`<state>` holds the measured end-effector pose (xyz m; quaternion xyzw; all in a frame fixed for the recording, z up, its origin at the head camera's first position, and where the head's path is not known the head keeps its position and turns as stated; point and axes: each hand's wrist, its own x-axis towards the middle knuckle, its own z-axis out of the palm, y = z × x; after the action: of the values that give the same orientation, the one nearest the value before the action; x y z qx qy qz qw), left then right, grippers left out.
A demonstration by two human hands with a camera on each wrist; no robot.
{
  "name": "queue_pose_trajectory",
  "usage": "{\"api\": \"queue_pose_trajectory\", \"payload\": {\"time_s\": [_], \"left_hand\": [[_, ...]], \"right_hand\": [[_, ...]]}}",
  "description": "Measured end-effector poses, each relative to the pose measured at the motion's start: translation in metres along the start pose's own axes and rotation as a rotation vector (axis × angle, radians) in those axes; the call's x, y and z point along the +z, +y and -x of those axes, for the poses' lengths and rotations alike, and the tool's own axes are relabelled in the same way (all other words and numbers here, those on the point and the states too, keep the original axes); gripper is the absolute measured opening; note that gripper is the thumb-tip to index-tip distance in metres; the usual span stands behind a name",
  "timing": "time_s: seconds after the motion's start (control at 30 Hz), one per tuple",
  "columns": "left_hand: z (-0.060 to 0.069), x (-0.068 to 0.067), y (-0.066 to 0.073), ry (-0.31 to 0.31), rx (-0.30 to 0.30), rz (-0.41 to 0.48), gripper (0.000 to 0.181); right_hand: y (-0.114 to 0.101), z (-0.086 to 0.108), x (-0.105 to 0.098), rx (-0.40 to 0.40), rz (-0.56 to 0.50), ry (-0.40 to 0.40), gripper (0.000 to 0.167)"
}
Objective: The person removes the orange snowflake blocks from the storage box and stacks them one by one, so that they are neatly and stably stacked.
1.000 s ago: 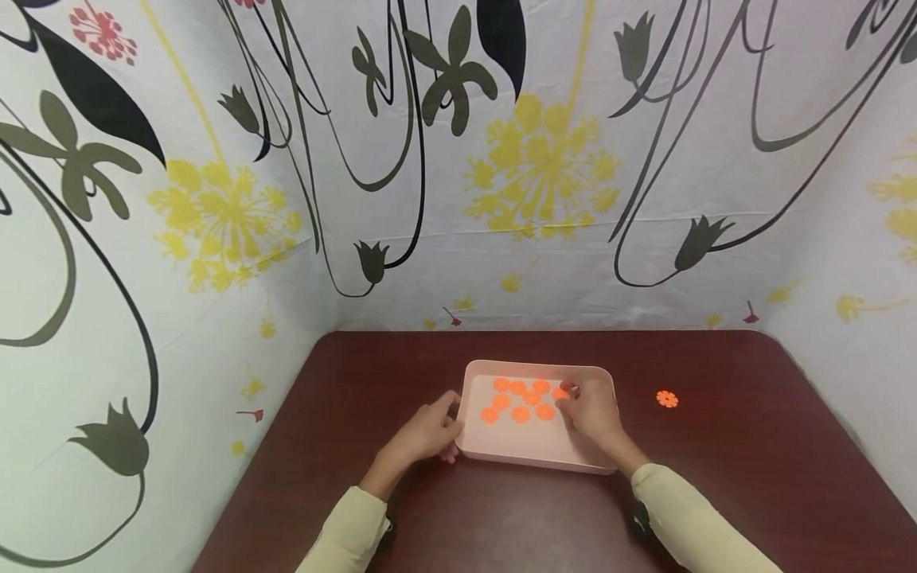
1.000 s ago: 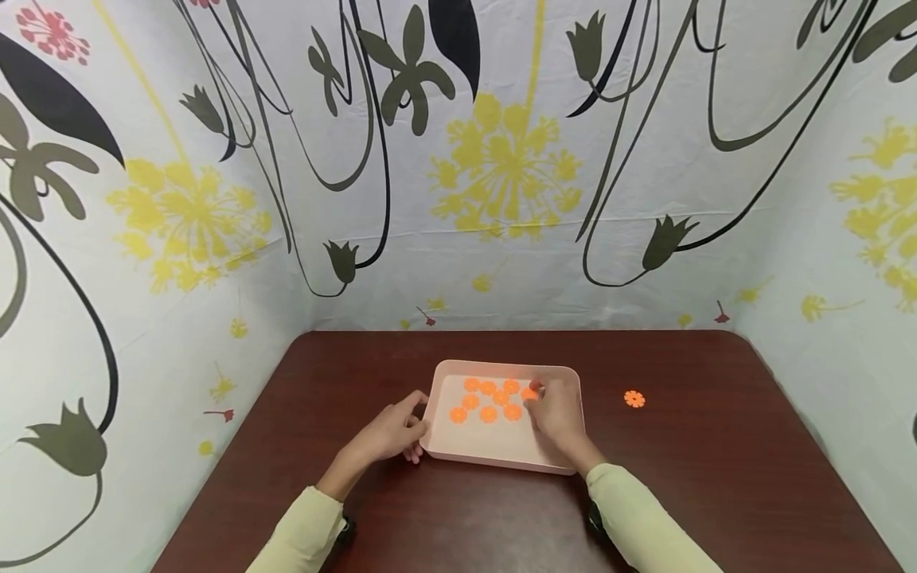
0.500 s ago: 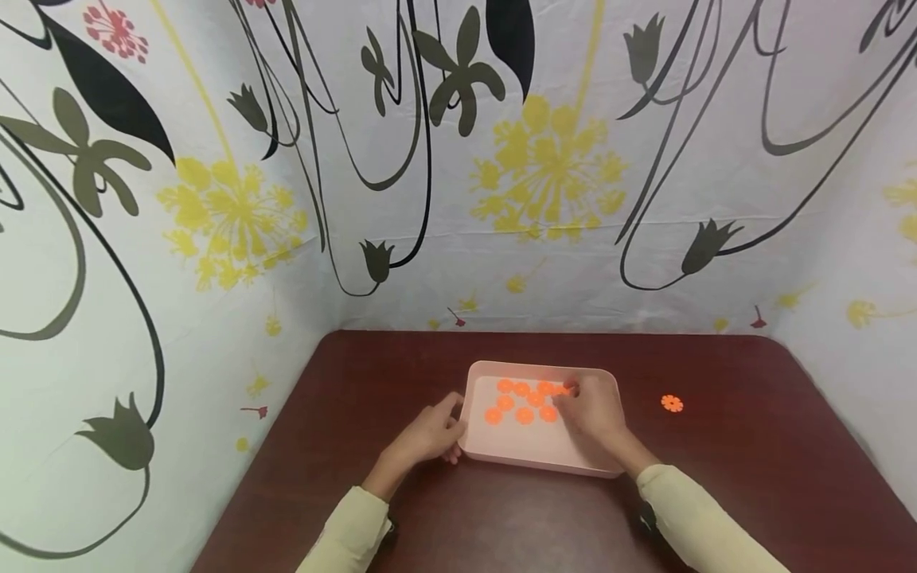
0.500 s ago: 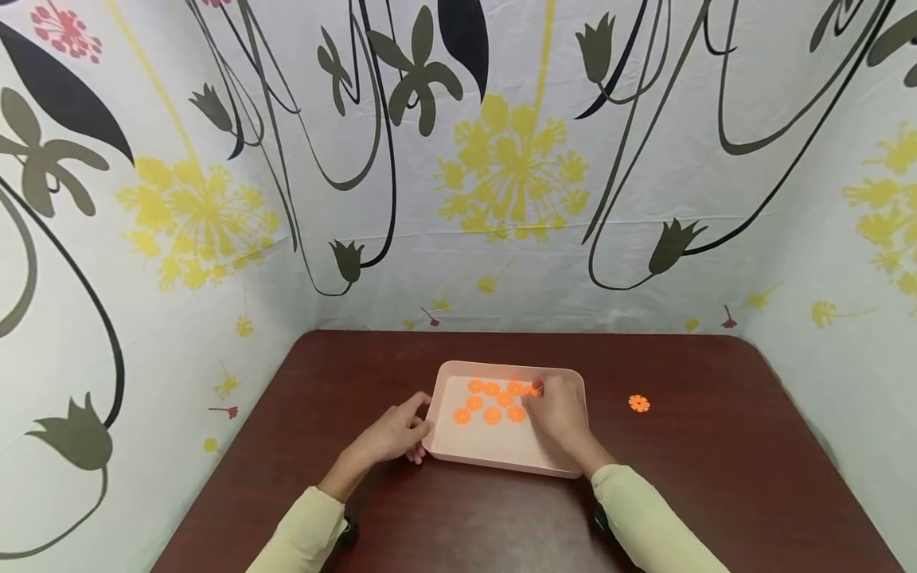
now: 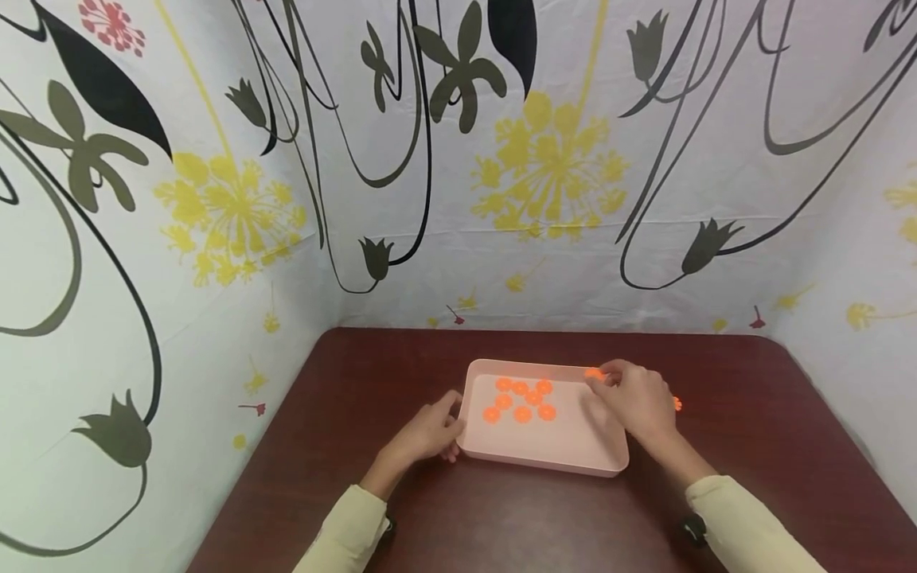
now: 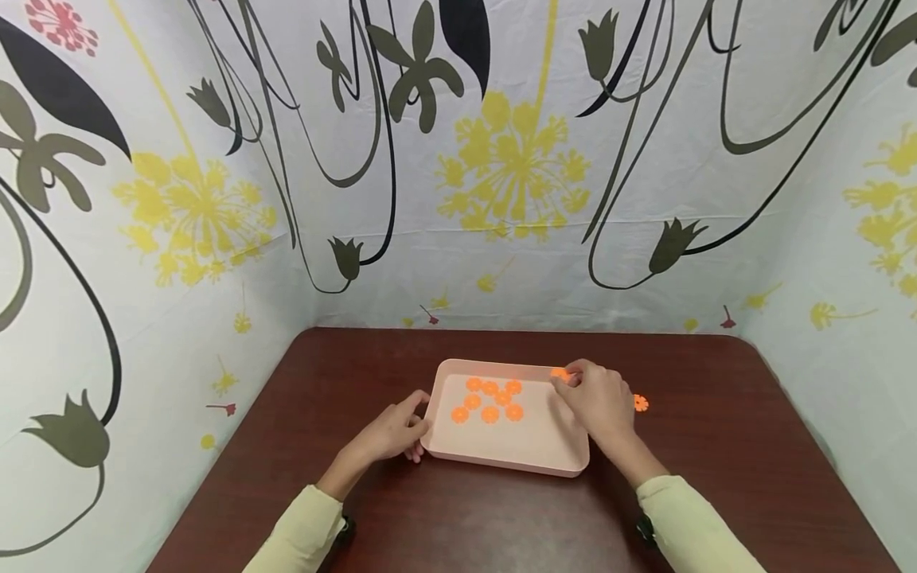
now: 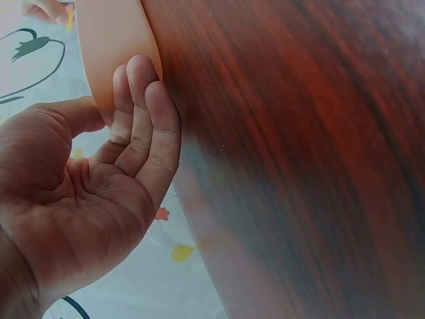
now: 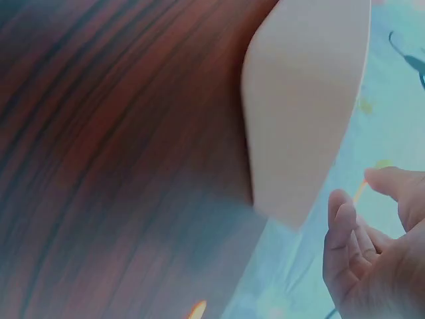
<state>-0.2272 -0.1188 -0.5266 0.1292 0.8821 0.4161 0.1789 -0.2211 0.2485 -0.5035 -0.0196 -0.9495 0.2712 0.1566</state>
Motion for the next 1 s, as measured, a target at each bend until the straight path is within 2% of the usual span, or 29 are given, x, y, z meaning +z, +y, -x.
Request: {"api": "queue_pose_trajectory", "payload": {"time_s": [0.13, 0.47, 0.57, 0.77, 1.0], "left_hand": [[0.000, 0.000, 0.000, 0.003, 0.002, 0.001, 0.037], [0.000, 0.001, 0.003, 0.009, -0.013, -0.007, 0.036], [0.000, 0.002, 0.004, 0.011, -0.017, -0.014, 0.037], [0.001, 0.003, 0.003, 0.015, -0.028, -0.020, 0.037], [0.000, 0.003, 0.003, 0.020, -0.029, -0.027, 0.036]], "right_hand": [[0.020, 0.001, -0.013, 0.047, 0.029, 0.006, 0.044], [0.078, 0.008, -0.042, 0.095, 0.131, 0.038, 0.046], [0.095, 0.010, -0.046, 0.108, 0.142, 0.021, 0.047], [0.122, 0.008, -0.048, 0.079, 0.156, -0.020, 0.049], [0.132, 0.000, -0.045, 0.033, 0.181, -0.131, 0.043]]}}
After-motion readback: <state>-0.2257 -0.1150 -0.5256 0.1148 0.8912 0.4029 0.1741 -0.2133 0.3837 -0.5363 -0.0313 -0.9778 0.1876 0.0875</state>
